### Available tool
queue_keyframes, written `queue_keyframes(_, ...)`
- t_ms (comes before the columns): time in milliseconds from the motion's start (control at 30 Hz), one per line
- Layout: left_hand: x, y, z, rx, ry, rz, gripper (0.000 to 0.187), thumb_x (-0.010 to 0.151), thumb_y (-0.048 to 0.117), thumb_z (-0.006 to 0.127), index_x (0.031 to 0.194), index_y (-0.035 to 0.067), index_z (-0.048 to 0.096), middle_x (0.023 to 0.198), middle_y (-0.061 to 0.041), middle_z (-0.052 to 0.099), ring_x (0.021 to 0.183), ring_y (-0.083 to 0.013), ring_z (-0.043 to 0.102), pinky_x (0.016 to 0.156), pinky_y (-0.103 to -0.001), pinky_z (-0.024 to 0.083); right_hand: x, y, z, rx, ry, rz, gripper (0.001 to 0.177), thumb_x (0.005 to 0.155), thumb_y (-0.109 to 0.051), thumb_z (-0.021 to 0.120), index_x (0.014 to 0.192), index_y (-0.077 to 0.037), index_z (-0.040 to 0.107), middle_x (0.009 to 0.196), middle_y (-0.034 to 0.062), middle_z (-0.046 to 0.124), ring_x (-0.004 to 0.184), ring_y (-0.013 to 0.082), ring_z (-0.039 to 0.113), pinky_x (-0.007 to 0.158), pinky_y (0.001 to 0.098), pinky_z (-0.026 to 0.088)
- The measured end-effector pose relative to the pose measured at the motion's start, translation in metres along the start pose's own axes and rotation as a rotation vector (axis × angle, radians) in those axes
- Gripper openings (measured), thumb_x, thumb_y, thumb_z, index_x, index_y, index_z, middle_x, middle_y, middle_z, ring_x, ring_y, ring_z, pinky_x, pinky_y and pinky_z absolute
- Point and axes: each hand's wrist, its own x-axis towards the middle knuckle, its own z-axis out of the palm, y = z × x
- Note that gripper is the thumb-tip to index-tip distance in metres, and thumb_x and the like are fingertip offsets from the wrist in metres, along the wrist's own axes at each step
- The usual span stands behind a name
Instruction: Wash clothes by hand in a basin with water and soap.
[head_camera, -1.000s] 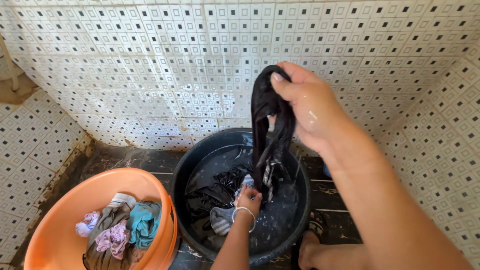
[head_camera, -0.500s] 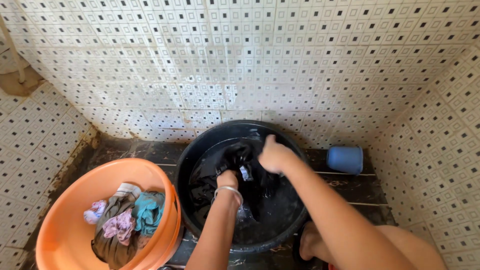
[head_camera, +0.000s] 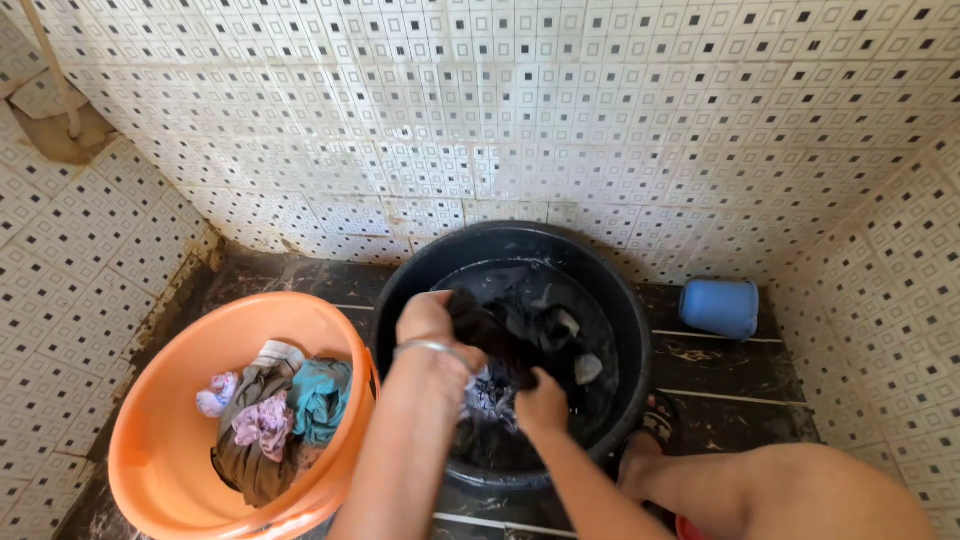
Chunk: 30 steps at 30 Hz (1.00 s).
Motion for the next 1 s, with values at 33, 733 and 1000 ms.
queue_keyframes(33, 0.000, 0.014, -0.004, 0.002, -0.003, 0.002, 0.022, 0.090, 0.022, 0.053, 0.099, 0.007, 0.067, 0.099, -0.013, 0.072, 0.081, -0.0324, 0.067, 0.070, -0.049, 0.054, 0.025, 0.006, 0.003, 0.003, 0.002, -0.002, 0.043, 0.086, -0.027, 0.063, 0.124, -0.010, 0.073, 0.114, 0.0236, 0.073, 0.113, 0.0424, 0.066, 0.097, 0.0472, 0.053)
queue_keyframes(733, 0.204, -0.129, -0.130, 0.829, 0.001, 0.752, 0.069, 0.082, 0.043, 0.082, 0.136, 0.002, 0.067, 0.132, -0.013, 0.076, 0.119, -0.0313, 0.072, 0.104, -0.037, 0.051, -0.041, -0.224, -0.166, 0.611, -0.681, -0.252, 0.029, 0.085, 0.001, 0.050, 0.107, 0.004, 0.070, 0.094, 0.0107, 0.070, 0.082, 0.0235, 0.065, 0.072, 0.0401, 0.052)
queue_keyframes(1000, 0.140, -0.051, -0.105, 1.000, -0.131, 1.460, 0.058, 0.083, 0.015, 0.051, 0.139, 0.001, 0.059, 0.140, -0.019, 0.066, 0.132, -0.0367, 0.059, 0.116, -0.035, 0.044, 0.015, -0.021, -0.083, -0.496, -0.658, -0.447, 0.115, 0.065, -0.021, 0.098, 0.153, -0.003, 0.027, 0.156, 0.0191, 0.035, 0.141, 0.0342, 0.042, 0.116, 0.0358, 0.037)
